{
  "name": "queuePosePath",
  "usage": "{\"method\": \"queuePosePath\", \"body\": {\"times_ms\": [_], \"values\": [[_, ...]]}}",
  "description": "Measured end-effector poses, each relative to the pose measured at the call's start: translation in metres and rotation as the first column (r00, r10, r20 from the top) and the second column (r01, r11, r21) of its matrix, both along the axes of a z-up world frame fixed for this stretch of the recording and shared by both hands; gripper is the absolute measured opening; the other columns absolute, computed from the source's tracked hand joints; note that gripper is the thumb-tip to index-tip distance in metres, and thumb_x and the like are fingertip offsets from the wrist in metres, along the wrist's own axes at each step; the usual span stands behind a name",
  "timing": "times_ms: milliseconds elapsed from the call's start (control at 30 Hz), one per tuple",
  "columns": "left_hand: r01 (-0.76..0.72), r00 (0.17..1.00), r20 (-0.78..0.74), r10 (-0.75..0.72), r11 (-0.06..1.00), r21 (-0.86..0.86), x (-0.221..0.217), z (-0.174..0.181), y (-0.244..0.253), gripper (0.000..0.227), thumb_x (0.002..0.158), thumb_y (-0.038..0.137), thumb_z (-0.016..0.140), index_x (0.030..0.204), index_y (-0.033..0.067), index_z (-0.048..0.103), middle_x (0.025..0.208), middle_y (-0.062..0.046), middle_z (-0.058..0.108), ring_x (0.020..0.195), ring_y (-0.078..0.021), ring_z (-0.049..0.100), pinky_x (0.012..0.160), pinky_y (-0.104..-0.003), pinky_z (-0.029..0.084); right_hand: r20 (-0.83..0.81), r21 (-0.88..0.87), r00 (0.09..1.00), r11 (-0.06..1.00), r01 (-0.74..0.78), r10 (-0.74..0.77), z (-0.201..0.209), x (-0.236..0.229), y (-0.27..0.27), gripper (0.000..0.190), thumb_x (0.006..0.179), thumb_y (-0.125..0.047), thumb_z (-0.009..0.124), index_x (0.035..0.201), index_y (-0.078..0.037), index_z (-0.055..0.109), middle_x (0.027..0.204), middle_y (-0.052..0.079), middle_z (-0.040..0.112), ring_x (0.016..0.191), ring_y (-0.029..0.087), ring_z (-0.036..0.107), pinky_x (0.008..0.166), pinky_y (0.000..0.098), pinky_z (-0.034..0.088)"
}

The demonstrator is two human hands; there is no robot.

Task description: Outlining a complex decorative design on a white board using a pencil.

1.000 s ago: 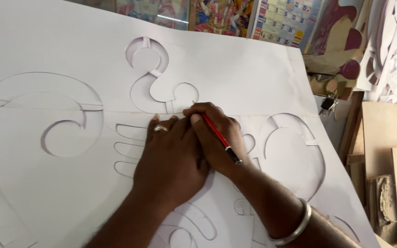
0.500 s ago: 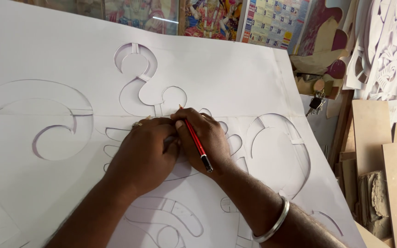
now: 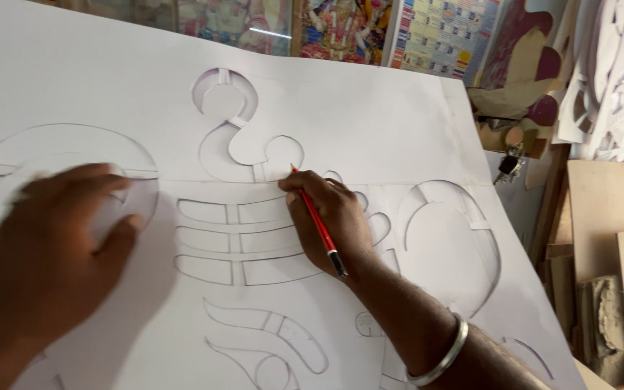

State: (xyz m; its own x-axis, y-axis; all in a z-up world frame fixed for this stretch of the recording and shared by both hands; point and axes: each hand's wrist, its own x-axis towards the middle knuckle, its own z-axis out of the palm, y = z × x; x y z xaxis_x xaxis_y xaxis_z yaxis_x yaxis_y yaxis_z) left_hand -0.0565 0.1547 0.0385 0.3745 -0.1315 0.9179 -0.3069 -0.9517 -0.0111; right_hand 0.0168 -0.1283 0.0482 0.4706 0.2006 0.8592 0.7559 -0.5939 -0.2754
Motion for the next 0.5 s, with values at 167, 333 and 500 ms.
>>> {"method": "queuePosePath", "body": {"times_ms": [167, 333, 500], "values": [[-0.255, 0.962, 0.1, 0.256, 0.967, -0.014, -0.001, -0.019, 0.04, 0.053, 0.085, 0.034, 0.074, 0.128, 0.0018, 0.068, 0.136, -0.02, 0.066, 0.125, -0.0352, 0.063, 0.108, -0.05, 0.049, 0.066, -0.016, 0.998, 1.0, -0.021, 0.022, -0.001, 0.003, 0.0, 0.019, 0.097, -0.016, 0.063, 0.114, -0.012, 0.07, 0.098, 0.01, 0.074, 0.092, 0.027, 0.071, 0.081, 0.0395, 0.056], [-0.441, 0.897, 0.043, 0.439, 0.892, 0.096, 0.01, -0.035, 0.058, 0.08, 0.085, 0.063, 0.062, 0.137, 0.0029, 0.059, 0.149, -0.018, 0.058, 0.142, -0.0323, 0.052, 0.118, -0.056, 0.037, 0.026, -0.011, 1.0, 1.0, -0.015, 0.015, 0.0, 0.003, 0.001, 0.02, 0.096, -0.015, 0.062, 0.113, -0.011, 0.07, 0.103, 0.009, 0.075, 0.093, 0.026, 0.073, 0.081, 0.038, 0.057], [-0.487, 0.87, -0.021, 0.492, 0.866, 0.115, 0.001, -0.03, 0.046, 0.096, 0.08, 0.078, 0.055, 0.142, 0.0048, 0.055, 0.154, -0.015, 0.053, 0.147, -0.0318, 0.044, 0.119, -0.057, 0.03, 0.056, -0.016, 0.998, 1.0, -0.004, 0.005, -0.001, 0.003, 0.002, 0.02, 0.095, -0.015, 0.063, 0.112, -0.012, 0.071, 0.103, 0.01, 0.075, 0.092, 0.027, 0.073, 0.081, 0.038, 0.057]]}}
